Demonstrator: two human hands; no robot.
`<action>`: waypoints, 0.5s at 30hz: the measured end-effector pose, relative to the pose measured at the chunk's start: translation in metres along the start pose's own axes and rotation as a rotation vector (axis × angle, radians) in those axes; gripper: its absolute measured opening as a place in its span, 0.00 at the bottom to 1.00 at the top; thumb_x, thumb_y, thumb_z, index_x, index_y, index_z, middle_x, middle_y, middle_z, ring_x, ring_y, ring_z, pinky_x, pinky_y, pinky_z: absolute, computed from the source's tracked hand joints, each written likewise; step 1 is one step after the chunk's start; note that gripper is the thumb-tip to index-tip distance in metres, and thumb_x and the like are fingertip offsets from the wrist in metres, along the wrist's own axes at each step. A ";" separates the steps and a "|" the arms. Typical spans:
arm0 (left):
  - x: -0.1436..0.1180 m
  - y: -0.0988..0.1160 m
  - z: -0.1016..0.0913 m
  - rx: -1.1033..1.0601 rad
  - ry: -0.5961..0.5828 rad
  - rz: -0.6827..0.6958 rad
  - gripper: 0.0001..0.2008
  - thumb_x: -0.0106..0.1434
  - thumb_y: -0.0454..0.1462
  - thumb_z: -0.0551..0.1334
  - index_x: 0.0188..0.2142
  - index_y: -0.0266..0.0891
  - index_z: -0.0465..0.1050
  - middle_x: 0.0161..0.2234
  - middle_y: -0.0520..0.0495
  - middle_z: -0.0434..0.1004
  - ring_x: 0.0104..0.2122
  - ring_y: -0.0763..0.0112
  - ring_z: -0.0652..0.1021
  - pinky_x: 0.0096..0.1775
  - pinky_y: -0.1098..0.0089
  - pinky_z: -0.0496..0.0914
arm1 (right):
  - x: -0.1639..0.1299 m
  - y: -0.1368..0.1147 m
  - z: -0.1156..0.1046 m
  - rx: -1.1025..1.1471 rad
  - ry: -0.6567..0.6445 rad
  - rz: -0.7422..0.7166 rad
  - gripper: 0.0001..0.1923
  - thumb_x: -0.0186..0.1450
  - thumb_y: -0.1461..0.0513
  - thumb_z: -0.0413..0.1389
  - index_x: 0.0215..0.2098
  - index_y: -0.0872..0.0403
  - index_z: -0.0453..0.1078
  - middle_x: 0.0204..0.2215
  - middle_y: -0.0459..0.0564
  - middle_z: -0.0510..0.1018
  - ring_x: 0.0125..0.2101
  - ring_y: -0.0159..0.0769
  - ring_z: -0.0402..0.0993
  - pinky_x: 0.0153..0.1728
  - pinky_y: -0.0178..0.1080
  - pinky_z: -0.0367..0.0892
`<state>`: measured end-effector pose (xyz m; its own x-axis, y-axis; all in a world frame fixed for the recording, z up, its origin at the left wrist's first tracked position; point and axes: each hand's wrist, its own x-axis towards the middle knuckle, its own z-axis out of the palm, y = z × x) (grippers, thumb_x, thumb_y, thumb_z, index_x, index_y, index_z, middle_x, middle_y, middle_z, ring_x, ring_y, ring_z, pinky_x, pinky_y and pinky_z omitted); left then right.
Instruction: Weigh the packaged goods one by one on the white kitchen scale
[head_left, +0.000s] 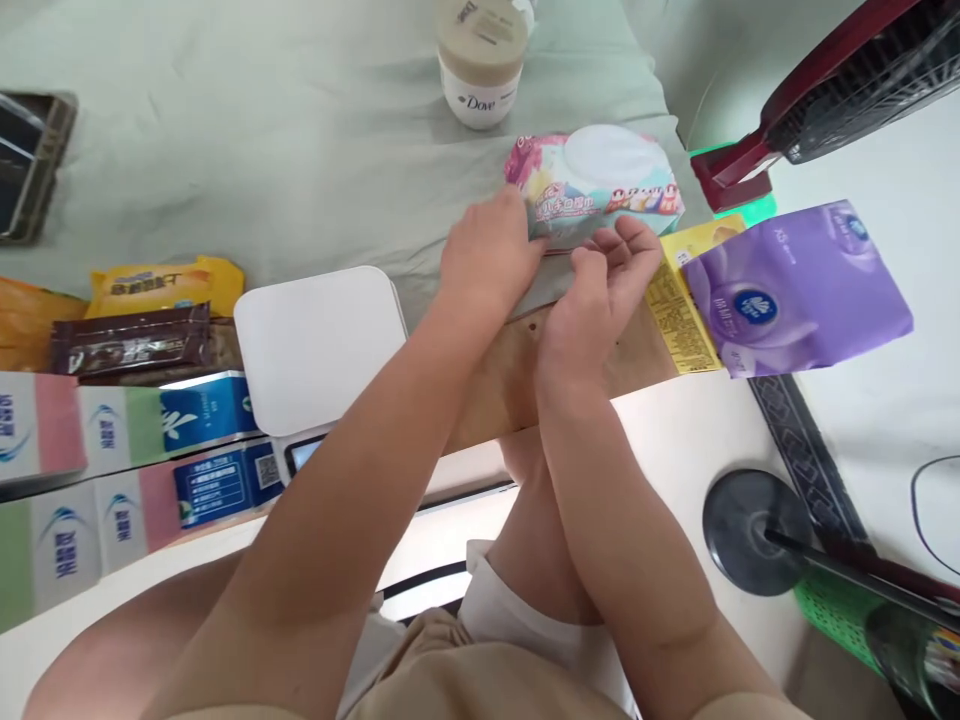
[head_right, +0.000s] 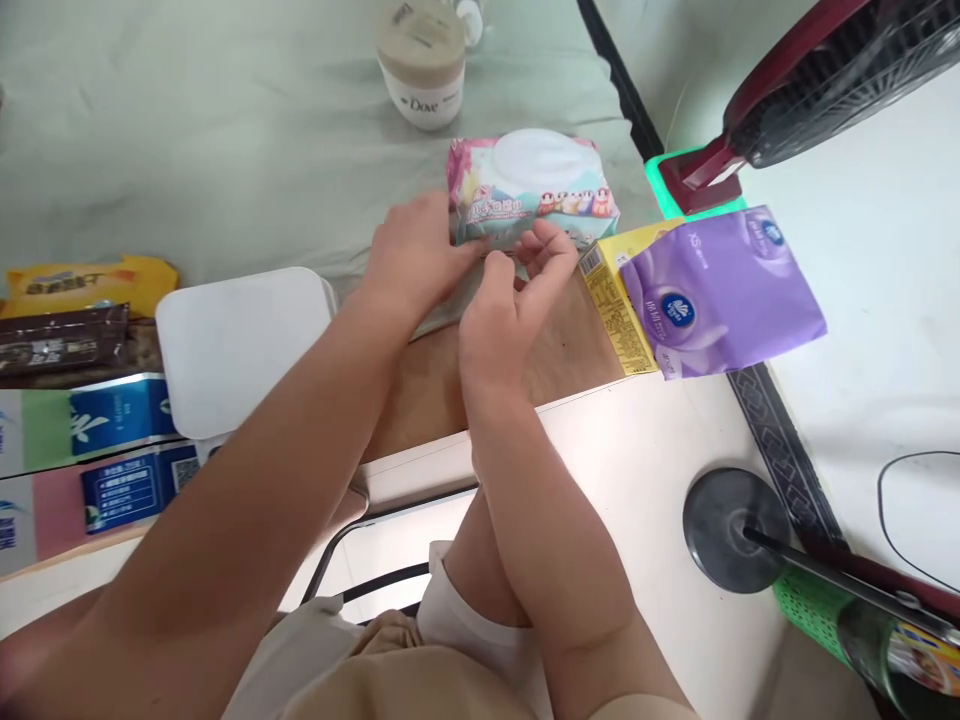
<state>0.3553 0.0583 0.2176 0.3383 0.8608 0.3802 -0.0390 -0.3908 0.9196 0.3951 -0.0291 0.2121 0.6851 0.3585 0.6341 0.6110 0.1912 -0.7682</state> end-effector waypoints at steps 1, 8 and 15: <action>0.003 0.001 -0.001 0.063 -0.041 -0.005 0.18 0.51 0.30 0.73 0.25 0.43 0.62 0.24 0.50 0.62 0.30 0.58 0.72 0.40 0.55 0.69 | -0.001 0.002 0.002 0.011 0.007 -0.033 0.16 0.68 0.60 0.47 0.55 0.45 0.55 0.56 0.53 0.63 0.63 0.39 0.65 0.70 0.56 0.63; -0.004 0.017 -0.022 0.269 -0.154 -0.062 0.24 0.50 0.22 0.66 0.17 0.43 0.52 0.19 0.52 0.52 0.31 0.58 0.73 0.42 0.56 0.69 | -0.005 0.001 0.006 0.019 0.105 -0.165 0.10 0.66 0.62 0.48 0.46 0.48 0.58 0.44 0.51 0.64 0.49 0.38 0.71 0.61 0.54 0.70; -0.023 0.003 -0.074 0.294 -0.066 -0.224 0.17 0.42 0.18 0.63 0.19 0.40 0.63 0.21 0.49 0.64 0.42 0.44 0.80 0.52 0.44 0.72 | -0.005 -0.017 -0.014 -0.037 0.157 -0.335 0.12 0.61 0.64 0.51 0.43 0.49 0.63 0.47 0.49 0.64 0.56 0.36 0.67 0.68 0.50 0.60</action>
<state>0.2778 0.0617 0.2190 0.3682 0.9164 0.1569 0.3108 -0.2804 0.9082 0.3868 -0.0473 0.2236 0.4951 0.1370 0.8580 0.8238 0.2399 -0.5136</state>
